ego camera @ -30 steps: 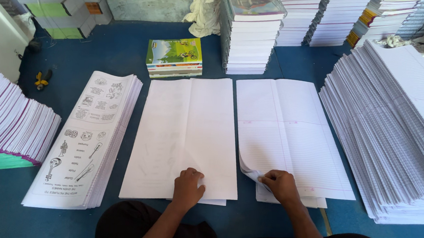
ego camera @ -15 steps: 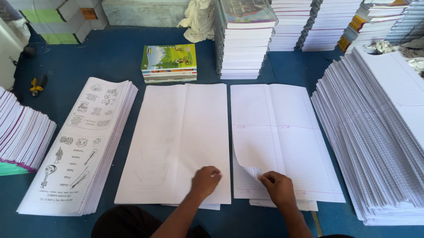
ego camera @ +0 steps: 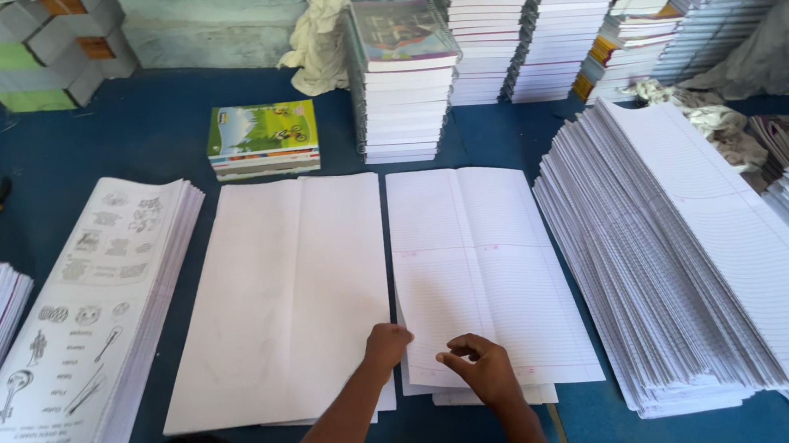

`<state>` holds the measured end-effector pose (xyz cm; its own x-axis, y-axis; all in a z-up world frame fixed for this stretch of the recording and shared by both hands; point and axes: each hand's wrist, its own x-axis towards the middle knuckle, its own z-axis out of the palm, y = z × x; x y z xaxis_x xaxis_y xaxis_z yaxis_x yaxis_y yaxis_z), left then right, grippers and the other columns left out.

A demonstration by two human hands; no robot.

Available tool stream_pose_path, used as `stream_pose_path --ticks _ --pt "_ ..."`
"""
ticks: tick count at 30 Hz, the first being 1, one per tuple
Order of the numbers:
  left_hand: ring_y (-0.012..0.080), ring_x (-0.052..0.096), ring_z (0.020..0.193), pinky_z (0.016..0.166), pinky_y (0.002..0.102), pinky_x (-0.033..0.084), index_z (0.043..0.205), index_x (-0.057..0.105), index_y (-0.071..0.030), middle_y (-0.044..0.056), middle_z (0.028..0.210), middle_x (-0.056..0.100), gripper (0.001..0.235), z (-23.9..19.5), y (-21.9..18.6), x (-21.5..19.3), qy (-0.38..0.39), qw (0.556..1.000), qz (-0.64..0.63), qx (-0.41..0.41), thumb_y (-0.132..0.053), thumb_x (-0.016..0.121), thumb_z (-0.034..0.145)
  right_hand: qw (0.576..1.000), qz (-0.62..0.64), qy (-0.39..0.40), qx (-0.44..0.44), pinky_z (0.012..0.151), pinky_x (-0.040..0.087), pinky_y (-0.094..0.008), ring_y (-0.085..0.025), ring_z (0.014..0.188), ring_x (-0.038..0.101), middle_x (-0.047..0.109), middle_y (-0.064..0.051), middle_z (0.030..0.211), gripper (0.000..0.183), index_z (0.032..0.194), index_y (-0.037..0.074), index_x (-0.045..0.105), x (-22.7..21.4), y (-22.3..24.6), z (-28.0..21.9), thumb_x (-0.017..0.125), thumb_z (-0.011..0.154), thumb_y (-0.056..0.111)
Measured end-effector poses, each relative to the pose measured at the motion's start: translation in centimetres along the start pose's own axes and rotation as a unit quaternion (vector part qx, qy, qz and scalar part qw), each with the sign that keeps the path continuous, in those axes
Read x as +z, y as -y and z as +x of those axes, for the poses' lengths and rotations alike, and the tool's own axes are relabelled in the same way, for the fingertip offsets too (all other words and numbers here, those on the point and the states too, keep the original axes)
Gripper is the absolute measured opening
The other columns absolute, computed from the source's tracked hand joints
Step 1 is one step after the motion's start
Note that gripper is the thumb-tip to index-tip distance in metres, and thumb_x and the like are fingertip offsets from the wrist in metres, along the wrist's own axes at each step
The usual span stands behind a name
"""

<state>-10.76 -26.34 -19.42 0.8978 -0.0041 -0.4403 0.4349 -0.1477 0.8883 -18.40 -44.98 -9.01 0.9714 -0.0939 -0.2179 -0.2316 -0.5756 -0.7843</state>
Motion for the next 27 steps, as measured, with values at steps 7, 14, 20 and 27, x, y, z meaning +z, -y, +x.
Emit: stream_pose_path --ticks 7,14,20,27 --pt "0.0239 0.062 0.076 0.070 0.039 0.050 0.094 0.073 0.009 0.014 0.084 0.070 0.026 1.9 2.4 0.7 0.037 0.995 -0.076 -0.054 -0.015 0.071 0.084 0.993 -0.011 -0.118 -0.024 0.096 0.053 -0.044 -0.023 0.112 0.065 0.073 -0.007 0.119 0.024 0.105 0.014 0.076 -3.6 0.7 2.8 0.078 0.085 0.026" --pt "0.0225 0.065 0.081 0.075 0.037 0.052 0.100 0.073 0.008 0.015 0.090 0.071 0.027 1.0 1.7 0.5 0.028 0.994 -0.065 -0.079 -0.015 0.069 0.085 0.900 -0.244 -0.314 -0.179 0.104 0.052 -0.049 -0.033 0.123 0.061 0.066 -0.015 0.131 0.037 0.123 0.007 0.067 -18.0 1.6 7.9 0.075 0.090 0.024" --pt "0.0231 0.066 0.082 0.078 0.037 0.052 0.099 0.072 0.009 0.017 0.091 0.072 0.028 0.3 0.7 0.4 0.036 0.994 -0.063 -0.086 -0.015 0.066 0.087 0.853 -0.443 -0.275 -0.006 0.110 0.041 -0.057 -0.046 0.139 0.040 0.044 -0.031 0.150 0.086 0.145 0.001 0.049 -29.1 1.9 11.4 0.079 0.082 0.051" --pt "0.0233 0.065 0.084 0.078 0.036 0.051 0.099 0.071 0.008 0.017 0.091 0.072 0.028 -0.6 -0.4 0.3 0.030 0.994 -0.039 -0.102 -0.017 0.064 0.088 0.873 -0.414 -0.173 0.194 0.103 0.051 -0.058 -0.048 0.128 0.054 0.054 -0.033 0.141 0.096 0.147 -0.003 0.045 -33.2 -1.7 11.6 0.083 0.081 0.055"
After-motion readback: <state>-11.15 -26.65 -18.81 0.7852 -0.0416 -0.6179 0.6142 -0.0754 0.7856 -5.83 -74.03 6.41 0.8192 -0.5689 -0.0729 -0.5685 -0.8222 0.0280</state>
